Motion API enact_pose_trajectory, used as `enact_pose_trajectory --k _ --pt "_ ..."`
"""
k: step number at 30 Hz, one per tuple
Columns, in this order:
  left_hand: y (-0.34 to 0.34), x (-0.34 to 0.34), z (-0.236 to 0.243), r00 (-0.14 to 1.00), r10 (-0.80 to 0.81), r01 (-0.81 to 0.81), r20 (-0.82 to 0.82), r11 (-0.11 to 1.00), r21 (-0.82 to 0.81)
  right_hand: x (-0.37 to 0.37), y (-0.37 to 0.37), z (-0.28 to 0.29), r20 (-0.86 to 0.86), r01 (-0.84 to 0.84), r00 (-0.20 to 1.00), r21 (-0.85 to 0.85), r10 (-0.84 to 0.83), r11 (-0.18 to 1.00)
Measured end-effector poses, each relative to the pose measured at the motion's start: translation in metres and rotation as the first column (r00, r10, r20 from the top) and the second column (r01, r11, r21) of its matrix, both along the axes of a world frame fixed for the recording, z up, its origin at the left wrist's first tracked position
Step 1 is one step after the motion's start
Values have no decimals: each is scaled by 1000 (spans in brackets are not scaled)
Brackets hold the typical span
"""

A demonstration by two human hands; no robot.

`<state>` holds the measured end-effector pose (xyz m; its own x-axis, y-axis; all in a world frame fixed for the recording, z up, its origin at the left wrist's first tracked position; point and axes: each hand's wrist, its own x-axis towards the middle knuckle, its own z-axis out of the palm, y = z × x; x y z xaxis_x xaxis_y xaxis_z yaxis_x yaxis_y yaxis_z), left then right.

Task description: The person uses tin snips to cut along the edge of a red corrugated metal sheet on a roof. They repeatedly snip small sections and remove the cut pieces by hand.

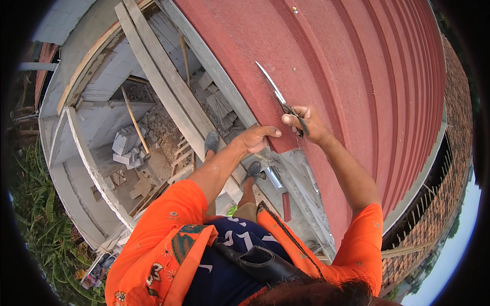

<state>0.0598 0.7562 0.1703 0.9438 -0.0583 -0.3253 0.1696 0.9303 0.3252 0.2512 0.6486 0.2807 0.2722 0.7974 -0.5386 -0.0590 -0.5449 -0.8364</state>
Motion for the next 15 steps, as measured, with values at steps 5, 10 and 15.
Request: enact_pose_trajectory --k 5,10,15 --pt "0 -4 5 996 55 -53 -67 998 31 8 3 13 -101 47 994 -20 -48 999" --pt "-3 -5 12 986 87 -82 -140 996 44 20 -2 9 -311 62 950 90 -31 994" --pt "-4 -7 10 973 137 -124 -184 989 78 30 -9 12 -613 200 784 103 -96 974"
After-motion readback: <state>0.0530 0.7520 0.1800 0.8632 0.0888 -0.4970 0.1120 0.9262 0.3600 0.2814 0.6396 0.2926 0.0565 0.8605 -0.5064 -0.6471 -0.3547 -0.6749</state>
